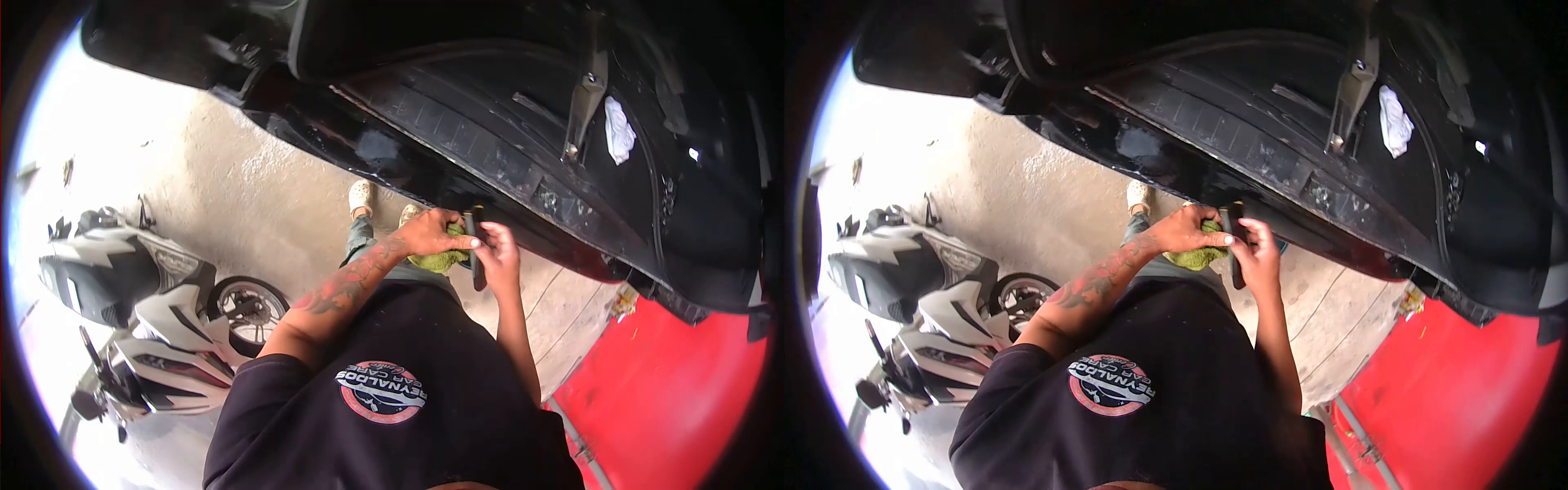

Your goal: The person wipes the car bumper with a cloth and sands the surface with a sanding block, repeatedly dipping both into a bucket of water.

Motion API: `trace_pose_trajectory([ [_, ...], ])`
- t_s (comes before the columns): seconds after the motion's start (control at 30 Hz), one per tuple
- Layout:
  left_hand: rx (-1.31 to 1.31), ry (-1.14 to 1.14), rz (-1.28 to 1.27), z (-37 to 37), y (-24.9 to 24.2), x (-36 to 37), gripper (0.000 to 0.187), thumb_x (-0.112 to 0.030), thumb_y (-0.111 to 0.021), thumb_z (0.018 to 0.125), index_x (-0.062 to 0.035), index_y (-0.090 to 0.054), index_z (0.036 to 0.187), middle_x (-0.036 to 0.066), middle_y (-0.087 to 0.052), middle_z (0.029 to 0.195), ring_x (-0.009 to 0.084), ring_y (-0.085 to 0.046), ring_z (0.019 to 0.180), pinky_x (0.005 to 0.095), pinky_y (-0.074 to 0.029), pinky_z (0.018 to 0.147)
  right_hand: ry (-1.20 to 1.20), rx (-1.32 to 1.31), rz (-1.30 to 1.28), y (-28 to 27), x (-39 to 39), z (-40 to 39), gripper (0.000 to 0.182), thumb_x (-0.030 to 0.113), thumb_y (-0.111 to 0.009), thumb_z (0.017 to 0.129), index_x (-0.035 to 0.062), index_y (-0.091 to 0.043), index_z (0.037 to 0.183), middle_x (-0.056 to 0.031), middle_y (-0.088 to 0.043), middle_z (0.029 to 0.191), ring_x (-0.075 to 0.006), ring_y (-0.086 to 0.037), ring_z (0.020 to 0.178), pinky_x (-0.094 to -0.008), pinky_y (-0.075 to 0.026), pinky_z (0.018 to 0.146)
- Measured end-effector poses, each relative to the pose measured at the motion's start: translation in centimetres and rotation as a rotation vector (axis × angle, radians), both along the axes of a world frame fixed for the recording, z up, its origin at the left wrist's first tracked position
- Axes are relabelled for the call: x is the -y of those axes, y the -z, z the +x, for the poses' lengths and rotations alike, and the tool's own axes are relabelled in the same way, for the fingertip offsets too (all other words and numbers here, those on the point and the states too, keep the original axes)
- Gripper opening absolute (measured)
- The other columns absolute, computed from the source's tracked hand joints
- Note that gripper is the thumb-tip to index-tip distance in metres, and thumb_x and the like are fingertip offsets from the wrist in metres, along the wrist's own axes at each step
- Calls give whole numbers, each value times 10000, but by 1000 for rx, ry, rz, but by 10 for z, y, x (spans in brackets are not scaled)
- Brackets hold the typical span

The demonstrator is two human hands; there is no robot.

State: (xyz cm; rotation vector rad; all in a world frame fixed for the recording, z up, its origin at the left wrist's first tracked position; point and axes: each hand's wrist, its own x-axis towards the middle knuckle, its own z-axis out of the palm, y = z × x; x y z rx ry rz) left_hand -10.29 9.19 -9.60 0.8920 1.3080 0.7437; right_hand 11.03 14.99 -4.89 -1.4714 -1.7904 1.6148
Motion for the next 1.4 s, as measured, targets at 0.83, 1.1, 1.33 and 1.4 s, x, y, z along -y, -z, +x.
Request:
trace_pose_trajectory([
  [0.83, 161, -179, -56, -71, 7, 35, 317, -324, -690, 1052, -11, -731, 1019, 6, -719, 930, 78, -596, 824, 278, -494, 770, -215, 679, 970, 66, -141, -56, 388, 207, -582, 960, 302, -691, 1320, -27, -619, 1286, -267, -547, 1232, -462, -390, 1021],
  [1.1, 245, -239, -115, -52, -4, 43, 384, -386, -674, 1060, -5, -727, 1050, 25, -732, 972, 110, -661, 859, 288, -537, 772, 146, 366, 875, 52, -52, -47, 494, 280, -723, 968, 192, -610, 1441, -85, -618, 1390, -289, -572, 1236, -490, -478, 987],
  [1.33, 45, 5, -65, 44, -3, 35, 377, -386, -704, 1042, -14, -719, 986, 14, -719, 890, 87, -620, 808, 271, -514, 737, 439, -315, -359, 37, 93, 58, 390, 248, -754, 1000, 4, -654, 1288, -13, -669, 907, -68, -587, 706, -260, -496, 628],
  [1.4, -75, 204, 19, 84, 7, 33, 395, -392, -723, 1024, 3, -744, 1012, 43, -743, 888, 105, -649, 836, 288, -529, 762, 508, -333, -334, 60, 109, 115, 367, 268, -768, 984, -11, -678, 1205, -19, -676, 857, -85, -595, 669, -290, -508, 626],
])
